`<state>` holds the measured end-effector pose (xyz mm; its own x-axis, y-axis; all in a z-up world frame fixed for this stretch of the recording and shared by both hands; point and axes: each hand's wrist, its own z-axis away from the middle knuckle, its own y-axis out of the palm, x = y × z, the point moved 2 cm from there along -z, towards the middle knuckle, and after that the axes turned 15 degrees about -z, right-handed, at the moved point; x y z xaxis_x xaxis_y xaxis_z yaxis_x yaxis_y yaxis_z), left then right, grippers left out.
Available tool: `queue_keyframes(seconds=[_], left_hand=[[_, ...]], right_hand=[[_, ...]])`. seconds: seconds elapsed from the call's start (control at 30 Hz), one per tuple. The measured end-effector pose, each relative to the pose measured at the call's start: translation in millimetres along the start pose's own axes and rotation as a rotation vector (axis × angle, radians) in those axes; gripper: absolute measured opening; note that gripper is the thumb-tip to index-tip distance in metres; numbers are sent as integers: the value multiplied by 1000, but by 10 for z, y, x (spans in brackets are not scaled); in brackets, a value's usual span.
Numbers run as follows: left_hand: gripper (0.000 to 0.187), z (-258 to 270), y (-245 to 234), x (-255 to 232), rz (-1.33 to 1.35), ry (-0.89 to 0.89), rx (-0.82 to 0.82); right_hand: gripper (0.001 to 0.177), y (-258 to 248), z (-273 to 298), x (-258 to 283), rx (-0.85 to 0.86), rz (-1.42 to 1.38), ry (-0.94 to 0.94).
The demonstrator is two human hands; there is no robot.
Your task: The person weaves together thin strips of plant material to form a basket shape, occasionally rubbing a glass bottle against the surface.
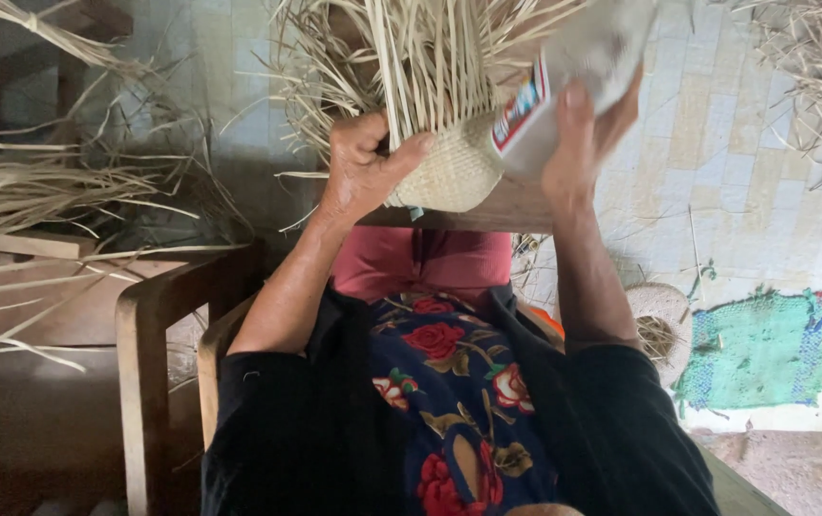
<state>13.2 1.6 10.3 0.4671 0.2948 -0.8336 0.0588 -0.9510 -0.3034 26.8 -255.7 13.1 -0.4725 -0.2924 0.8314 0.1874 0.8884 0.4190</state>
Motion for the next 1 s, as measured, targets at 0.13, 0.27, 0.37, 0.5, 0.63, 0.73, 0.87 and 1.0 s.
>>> queue_keyframes(seconds=[0.13,0.27,0.37,0.5,0.63,0.73,0.87,1.0], left_hand=[[40,-42,-12,-33,83,-47,40],[60,-2,25,88,10,-35,-3],[63,-11,14,56,19,-40,6],[65,-23,18,40,10,-15,-9],[59,-21,17,27,53,-17,0],[45,-11,23,48,46,-20,7],[35,-28,2,-20,85,-10,26],[62,-31,5,-3,9,13,-11]], right_hand=[[74,158,-272,-82,30,113,-27],[69,-204,89,31,-215,44,148],[81,24,196,234,-17,282,-136],[62,3,-126,-11,-34,-26,-20],[76,214,-309,48,31,128,-20],[74,8,-88,126,29,139,-41],[75,36,10,227,-18,231,16],[65,162,-372,-11,-19,11,45]])
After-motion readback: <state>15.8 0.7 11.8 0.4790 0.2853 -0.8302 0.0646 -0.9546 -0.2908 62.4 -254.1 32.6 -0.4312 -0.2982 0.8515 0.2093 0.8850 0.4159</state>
